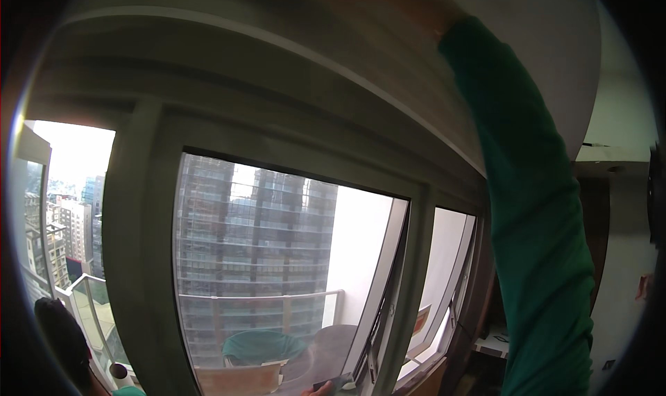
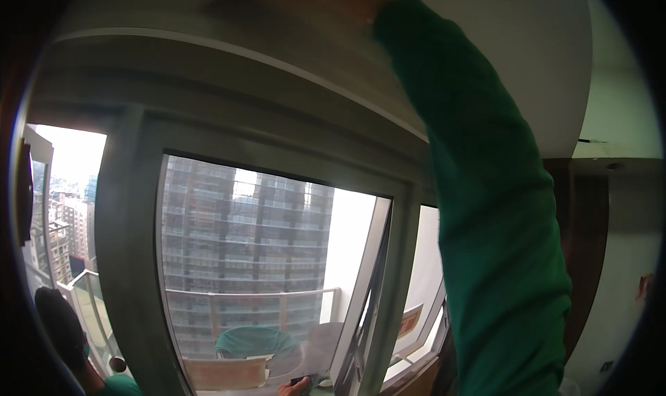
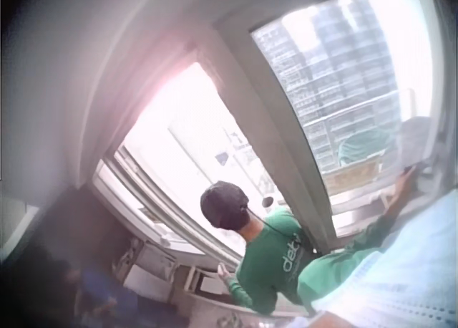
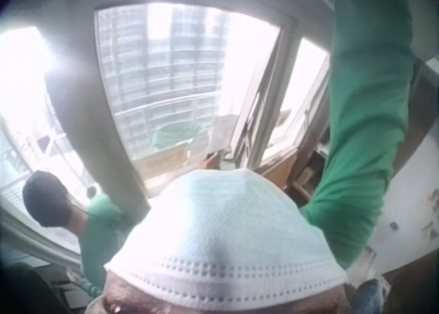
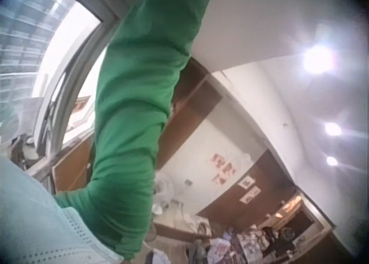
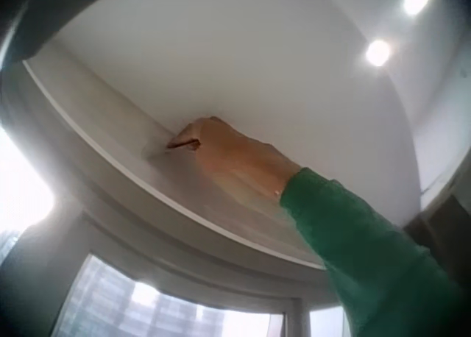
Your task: The person scrapes paint from the ceiling and window frame using a scraper and a putty knife. They repeatedly scrape the surfaces, then clean the tools on a plastic sheet on the floor before resuming scraping.
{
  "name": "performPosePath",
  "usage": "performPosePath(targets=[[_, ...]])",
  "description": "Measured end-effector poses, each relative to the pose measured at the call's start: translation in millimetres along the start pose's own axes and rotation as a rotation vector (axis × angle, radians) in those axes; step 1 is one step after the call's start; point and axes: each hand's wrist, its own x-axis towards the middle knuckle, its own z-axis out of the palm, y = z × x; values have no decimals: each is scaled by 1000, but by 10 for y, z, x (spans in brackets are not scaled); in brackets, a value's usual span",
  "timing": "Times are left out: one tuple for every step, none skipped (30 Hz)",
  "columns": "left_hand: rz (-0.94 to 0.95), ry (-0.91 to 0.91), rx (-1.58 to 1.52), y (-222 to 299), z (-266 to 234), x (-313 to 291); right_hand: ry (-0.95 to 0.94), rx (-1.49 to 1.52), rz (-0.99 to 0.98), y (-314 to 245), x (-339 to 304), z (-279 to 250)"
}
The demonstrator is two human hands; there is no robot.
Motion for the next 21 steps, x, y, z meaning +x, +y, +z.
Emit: performPosePath(targets=[[-12, 5, -16, -22, 13, 9, -5, 18, -17, 124, -92, 31], [-23, 11, -31, -30, 24, 21, -10, 38, -33, 291, -166, 88], [-45, 18, -57, -48, 25, 24, -14, 58, -49, 460, -268, 125], [-56, 31, -69, -58, 16, 24, -30, 66, -47, 509, -390, 129], [-66, 44, -82, -74, 15, 20, -45, 75, -45, 557, -539, 130], [-75, 62, -99, -74, 11, 14, -59, 86, -44, 602, -680, 143], [-89, 66, -115, -67, 30, 8, -35, 52, -73, 675, -842, 148], [-103, 68, -133, -58, 60, 10, -17, 14, -103, 764, -1011, 164], [-112, 63, -152, -14, 114, 7, -6, -31, -132, 865, -1185, 163], [-130, 49, -151, 15, 147, 26, -21, 46, -73, 1028, -1359, 189], [-127, 38, -147, -61, 124, 101, -35, 118, -8, 1254, -1553, 208], [-123, 39, -148, -332, 41, 259, -39, 198, 52, 1409, -1718, 237], [-119, 57, -149, -601, -73, 395, -20, 139, 78, 1474, -1876, 295], [-142, 67, -128, -773, -107, 421, -16, 69, 112, 1516, -2057, 302], [-162, 75, -121, -773, -104, 416, -13, -2, 144, 1571, -2238, 320], [-182, 80, -114, -763, -101, 398, 2, 33, 229, 1623, -2407, 348], [-193, 86, -111, -729, -101, 356, 22, 69, 312, 1686, -2570, 387], [-205, 88, -110, -706, -94, 324, 37, 102, 393, 1732, -2710, 400], [-214, 90, -109, -690, -81, 302, 13, 56, 438, 1771, -2853, 389], [-222, 91, -115, -678, -78, 275, -10, 11, 479, 1794, -2968, 366], [-236, 95, -113, -648, -70, 262, -33, -33, 528, 1860, -3148, 355]])
